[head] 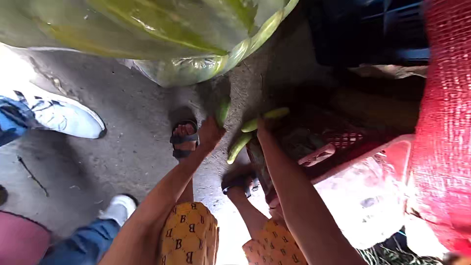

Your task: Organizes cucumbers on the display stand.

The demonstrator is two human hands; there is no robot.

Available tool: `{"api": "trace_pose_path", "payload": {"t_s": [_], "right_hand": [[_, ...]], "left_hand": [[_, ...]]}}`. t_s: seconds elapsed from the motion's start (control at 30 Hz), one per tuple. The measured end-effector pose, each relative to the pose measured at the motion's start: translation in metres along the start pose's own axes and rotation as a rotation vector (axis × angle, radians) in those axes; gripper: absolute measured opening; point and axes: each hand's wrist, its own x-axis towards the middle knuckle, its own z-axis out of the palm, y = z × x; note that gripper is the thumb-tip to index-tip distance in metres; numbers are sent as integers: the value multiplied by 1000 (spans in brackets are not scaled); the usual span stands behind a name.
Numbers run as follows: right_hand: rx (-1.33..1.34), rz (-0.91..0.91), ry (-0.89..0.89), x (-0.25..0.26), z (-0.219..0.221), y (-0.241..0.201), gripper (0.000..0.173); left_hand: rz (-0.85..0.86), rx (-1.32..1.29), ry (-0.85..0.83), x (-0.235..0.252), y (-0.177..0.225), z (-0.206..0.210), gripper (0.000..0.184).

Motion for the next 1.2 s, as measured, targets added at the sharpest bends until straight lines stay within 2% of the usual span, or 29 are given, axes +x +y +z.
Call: {"api": "trace_pose_path", "payload": {"t_s": [0.1,0.13,0.2,0.27,0.37,0.47,0.6,0.7,0.77,0.87,1.0,1.1,1.2], "right_hand": [[233,31,85,0,3,2,63],[313,48,100,-5,2,-1,62],[378,83,63,-16,-7,-5,56],[450,87,-124,-24,-16,0,45],[326,123,-336,-29,-15,12,57],[203,86,-326,-36,1,20,63],[204,-131,-333,-42,10,30,57],[267,-226,-339,-44,7,33,53],[315,-157,-378,-46,6,30,53],[397,8,-410,-41,12,36,61],[395,55,-442,-44,10,32,65],[500,43,-495,-73,-5,14,60],[672,-82,-554,-122,-39,-4,41]], "left_hand": [[-70,-471,-238,-15,3,35,72],[-80,-571,-330,-19,3,46,73],[-73,-611,-428,-21,3,66,75],[-82,-596,-429,-19,-2,85,80],[-70,-547,-424,-13,-7,91,88],[-76,-578,-419,-14,-15,88,83],[-51,-679,-401,-12,-30,90,81],[-20,-859,-356,-15,-29,86,77],[38,-937,-303,-13,-33,82,74],[84,-968,-335,-9,-31,70,67],[103,-879,-331,-13,-26,51,71],[160,-760,-254,-36,-13,14,67],[223,-671,-188,-78,7,-40,68]]}}
